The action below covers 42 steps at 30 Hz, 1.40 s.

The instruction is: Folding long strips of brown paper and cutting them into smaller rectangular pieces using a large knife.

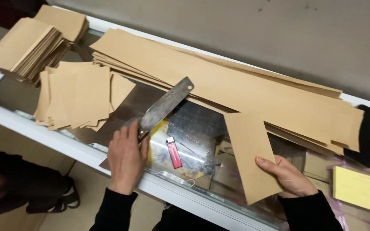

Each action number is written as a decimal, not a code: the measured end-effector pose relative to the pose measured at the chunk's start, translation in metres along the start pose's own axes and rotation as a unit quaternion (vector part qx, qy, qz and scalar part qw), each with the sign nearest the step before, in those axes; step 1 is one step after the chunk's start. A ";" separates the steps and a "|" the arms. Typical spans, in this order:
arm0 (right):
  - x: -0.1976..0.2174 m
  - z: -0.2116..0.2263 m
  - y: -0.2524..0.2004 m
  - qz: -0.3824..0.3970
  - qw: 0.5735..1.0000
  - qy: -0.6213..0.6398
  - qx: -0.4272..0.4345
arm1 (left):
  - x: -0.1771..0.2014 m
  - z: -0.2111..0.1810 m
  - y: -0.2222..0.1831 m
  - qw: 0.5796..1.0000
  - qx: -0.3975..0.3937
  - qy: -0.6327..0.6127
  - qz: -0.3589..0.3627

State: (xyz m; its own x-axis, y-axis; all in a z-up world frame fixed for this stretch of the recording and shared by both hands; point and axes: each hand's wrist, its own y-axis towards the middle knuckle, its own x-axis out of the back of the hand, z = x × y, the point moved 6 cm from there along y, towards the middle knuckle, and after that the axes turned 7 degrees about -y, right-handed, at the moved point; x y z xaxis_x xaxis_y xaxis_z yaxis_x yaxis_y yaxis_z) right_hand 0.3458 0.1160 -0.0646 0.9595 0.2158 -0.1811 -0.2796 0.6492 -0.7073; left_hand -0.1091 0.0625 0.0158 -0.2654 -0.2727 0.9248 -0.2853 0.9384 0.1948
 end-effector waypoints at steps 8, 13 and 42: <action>0.030 -0.004 -0.011 -0.034 0.999 0.026 0.001 | 0.036 -0.010 -0.009 0.991 -0.008 -0.136 -0.003; 0.055 -0.014 -0.005 -0.015 0.999 0.034 0.010 | 0.035 -0.028 -0.019 0.963 -0.117 -0.230 0.078; 0.037 0.009 -0.026 -0.062 0.998 -0.001 0.022 | 0.046 -0.042 -0.018 0.968 -0.174 -0.176 0.048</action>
